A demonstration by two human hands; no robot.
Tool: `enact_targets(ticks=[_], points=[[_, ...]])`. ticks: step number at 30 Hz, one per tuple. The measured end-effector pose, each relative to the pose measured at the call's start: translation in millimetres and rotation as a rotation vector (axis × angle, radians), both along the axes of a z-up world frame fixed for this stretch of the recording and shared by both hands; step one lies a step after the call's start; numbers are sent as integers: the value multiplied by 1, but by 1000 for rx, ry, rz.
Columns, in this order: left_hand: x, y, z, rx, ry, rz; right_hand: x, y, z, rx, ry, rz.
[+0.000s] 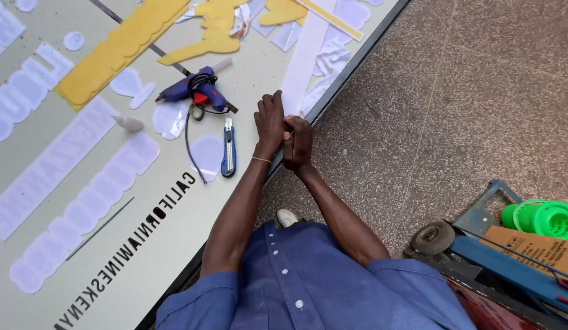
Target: The person applies adhesive from a small bottle along the edges of a long yellow sign and a white sign on a worktable. They use a utility knife to trim a white strip and then press it onto the adhesive-coated surface. The person handles the signs and adhesive bottle throughout the clip.
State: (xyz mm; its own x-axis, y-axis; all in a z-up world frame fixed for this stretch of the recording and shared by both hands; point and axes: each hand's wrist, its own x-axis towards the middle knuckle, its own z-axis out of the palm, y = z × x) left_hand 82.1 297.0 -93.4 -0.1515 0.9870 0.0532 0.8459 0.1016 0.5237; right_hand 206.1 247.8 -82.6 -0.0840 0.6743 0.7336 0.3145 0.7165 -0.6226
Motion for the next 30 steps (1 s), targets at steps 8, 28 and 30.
enact_targets(ticks=[8, 28, 30], points=[[-25, 1, 43, 13, 39, 19, -2, 1, 8, 16, -10, 16], [35, 50, -49, -42, -227, 392, -52, -42, 116, -185, 62, 208], [25, 48, -26, -105, -344, 287, -60, -41, 122, -95, 40, 207]])
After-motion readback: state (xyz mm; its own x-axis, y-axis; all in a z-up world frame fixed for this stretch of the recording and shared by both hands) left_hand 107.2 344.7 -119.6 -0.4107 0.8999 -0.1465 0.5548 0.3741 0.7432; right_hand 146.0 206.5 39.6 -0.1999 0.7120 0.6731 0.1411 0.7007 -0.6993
